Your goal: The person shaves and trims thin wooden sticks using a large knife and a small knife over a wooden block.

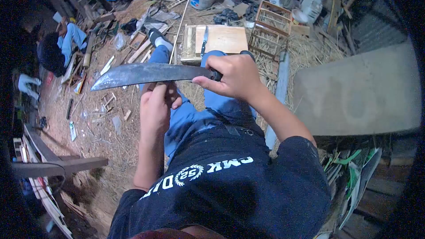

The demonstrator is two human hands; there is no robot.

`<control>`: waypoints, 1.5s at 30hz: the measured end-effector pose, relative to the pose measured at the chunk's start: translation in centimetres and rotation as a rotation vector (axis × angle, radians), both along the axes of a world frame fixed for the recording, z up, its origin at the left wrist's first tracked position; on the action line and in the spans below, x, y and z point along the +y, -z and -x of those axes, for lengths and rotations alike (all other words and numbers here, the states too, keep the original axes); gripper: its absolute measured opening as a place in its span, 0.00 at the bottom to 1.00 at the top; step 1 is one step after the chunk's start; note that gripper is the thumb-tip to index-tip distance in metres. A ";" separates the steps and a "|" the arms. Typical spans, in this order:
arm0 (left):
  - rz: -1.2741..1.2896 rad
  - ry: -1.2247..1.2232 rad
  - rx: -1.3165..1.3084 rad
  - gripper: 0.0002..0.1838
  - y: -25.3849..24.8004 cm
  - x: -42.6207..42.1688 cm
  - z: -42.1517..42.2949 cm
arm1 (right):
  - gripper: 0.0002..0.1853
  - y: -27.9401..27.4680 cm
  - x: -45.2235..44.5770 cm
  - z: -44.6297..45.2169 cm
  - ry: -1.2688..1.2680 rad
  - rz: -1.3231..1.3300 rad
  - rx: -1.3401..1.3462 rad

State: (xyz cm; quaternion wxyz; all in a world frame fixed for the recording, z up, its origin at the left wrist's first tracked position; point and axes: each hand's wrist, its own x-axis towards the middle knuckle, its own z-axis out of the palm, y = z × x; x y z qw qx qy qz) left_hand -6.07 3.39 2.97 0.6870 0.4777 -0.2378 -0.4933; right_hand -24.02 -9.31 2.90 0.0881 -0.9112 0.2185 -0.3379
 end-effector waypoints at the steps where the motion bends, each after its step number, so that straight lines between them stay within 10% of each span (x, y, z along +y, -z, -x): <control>1: 0.009 -0.022 0.005 0.08 0.1 0.3 -0.1 | 0.24 0.3 0.1 -0.5 0.007 0.001 -0.011; 20: -0.049 -0.077 -0.113 0.20 0.6 2.6 -2.0 | 0.25 0.2 -1.2 -5.0 -0.124 0.137 0.077; 45: 0.018 -0.008 -0.121 0.11 2.5 4.6 -4.2 | 0.29 1.6 -0.2 -7.4 -0.139 0.057 0.105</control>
